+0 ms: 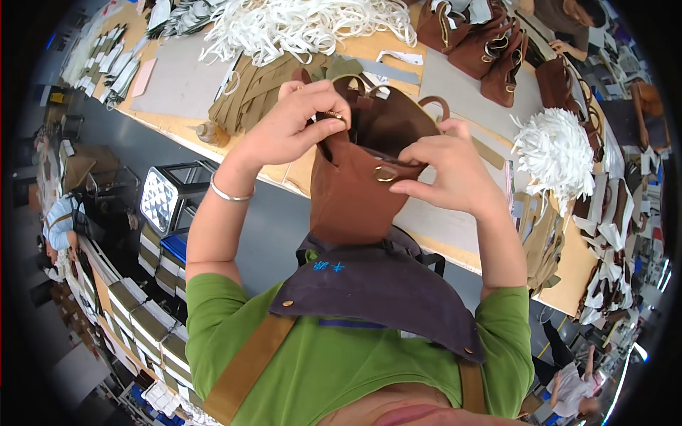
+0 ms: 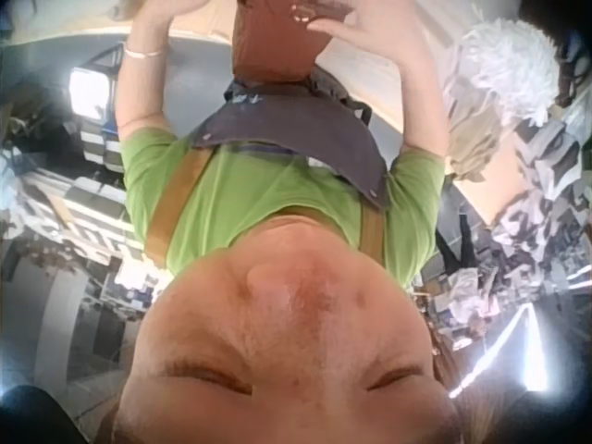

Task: The person is assembling a small brown leather bag by aligning and pressing the zipper and lining into place.

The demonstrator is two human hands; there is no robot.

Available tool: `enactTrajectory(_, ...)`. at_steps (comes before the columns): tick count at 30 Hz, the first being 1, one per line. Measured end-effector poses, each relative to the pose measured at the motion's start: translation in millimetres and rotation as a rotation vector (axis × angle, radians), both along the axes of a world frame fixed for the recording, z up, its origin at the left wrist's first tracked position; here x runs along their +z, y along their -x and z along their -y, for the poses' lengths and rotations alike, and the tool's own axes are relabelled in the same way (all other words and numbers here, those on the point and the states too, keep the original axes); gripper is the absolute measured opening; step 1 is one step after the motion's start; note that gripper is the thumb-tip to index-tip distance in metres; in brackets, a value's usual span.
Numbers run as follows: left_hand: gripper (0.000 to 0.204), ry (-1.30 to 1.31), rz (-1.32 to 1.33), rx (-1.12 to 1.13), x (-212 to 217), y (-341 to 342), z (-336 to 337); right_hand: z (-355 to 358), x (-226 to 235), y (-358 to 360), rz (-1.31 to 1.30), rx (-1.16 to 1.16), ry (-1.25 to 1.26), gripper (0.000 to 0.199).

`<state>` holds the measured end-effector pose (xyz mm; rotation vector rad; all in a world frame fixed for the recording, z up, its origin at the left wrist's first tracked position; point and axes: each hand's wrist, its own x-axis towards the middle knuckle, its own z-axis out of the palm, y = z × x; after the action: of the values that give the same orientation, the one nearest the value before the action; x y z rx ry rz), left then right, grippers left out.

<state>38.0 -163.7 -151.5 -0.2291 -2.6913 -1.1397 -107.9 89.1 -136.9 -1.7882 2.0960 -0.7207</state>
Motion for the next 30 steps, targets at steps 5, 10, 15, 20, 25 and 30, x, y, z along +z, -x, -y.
enactTrajectory(5, 0.011, 0.173, 0.151, 0.026, -0.7, -9.2, 0.5, 19.7, -15.4, -1.2, 0.044, 0.063, -0.161, 0.023)
enactTrajectory(10, 0.014, 0.378, 0.046, -0.080, 6.7, -5.8, -35.1, 31.8, -7.9, 0.4, 0.104, 0.123, -0.177, 0.012)
enactTrajectory(15, 0.018, 0.462, 0.165, -0.141, 4.8, -5.4, -33.0, 43.3, -12.8, 9.7, 0.168, 0.123, -0.217, 0.014)
enactTrajectory(20, 0.012, 0.343, 0.109, -0.178, -1.3, -4.4, -27.4, 50.1, -7.1, 9.6, 0.154, 0.130, -0.317, 0.011)
enactTrajectory(25, 0.010, 0.285, 0.067, -0.093, -2.7, -11.8, -21.1, 53.0, -7.6, 6.1, -0.053, 0.175, -0.196, 0.009)
enactTrajectory(30, 0.010, 0.192, 0.019, 0.003, -13.4, -16.9, -18.4, 56.3, 0.9, 6.1, -0.039, 0.214, -0.156, 0.008)
